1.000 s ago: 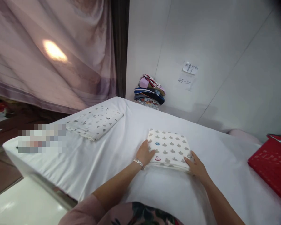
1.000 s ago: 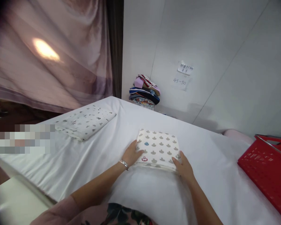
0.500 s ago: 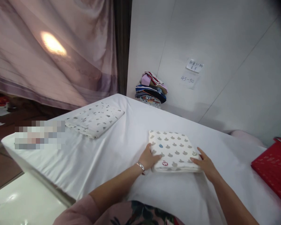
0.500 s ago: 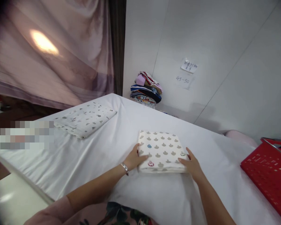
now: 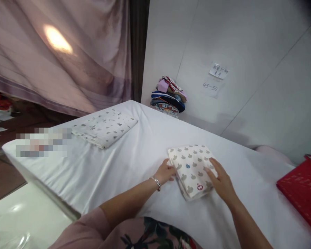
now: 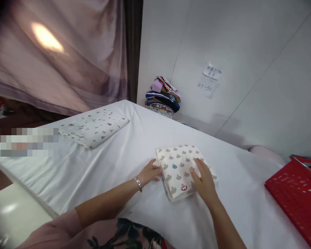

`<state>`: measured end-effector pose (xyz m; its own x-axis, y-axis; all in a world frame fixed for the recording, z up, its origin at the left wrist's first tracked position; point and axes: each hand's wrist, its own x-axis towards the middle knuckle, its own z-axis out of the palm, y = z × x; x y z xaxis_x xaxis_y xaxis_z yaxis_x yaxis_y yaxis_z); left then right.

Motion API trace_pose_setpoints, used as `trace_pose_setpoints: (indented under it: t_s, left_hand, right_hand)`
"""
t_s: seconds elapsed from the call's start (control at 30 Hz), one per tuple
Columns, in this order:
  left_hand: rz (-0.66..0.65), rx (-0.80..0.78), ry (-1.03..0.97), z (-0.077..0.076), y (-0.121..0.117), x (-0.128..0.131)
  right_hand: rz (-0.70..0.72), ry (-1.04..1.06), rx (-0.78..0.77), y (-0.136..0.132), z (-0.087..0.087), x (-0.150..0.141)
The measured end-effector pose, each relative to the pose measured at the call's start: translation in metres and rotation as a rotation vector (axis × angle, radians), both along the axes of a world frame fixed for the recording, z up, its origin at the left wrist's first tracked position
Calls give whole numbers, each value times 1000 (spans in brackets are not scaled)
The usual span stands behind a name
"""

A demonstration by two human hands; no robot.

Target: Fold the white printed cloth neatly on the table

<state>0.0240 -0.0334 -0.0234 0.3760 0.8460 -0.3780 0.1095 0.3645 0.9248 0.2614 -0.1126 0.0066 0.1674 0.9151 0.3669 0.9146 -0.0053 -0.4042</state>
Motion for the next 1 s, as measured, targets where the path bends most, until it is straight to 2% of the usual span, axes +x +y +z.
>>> trace_pose_setpoints:
  t_s: [0.1, 0.2, 0.27, 0.33, 0.47, 0.6, 0.77, 0.9, 0.97, 1.0]
  left_hand:
    - [37, 423, 210, 5, 11, -3]
    - [-22, 816, 364, 17, 23, 3]
    - [-96, 1026, 451, 22, 32, 13]
    - [-167, 1143, 569, 19, 41, 24]
    - [-279, 1152, 804, -4, 55, 38]
    - [-294, 1199, 866, -16, 59, 35]
    - [-324, 1210, 908, -12, 61, 32]
    - [-337, 1146, 956, -2, 61, 37]
    - [-335, 1138, 955, 7, 52, 44]
    - [-348, 1163, 927, 12, 45, 48]
  right_hand:
    - [157, -201, -197, -6, -19, -38]
    - [161, -308, -280, -7, -33, -54]
    - [159, -325, -293, -6, -34, -56]
    - [161, -320, -293, -7, -31, -56]
    - [137, -277, -215, -12, -28, -57]
    - [139, -215, -114, -24, -29, -60]
    - [194, -159, -113, -43, -21, -59]
    - [263, -30, -86, -54, -18, -39]
    - [159, 125, 28, -55, -19, -18]
    - [55, 243, 87, -54, -20, -5]
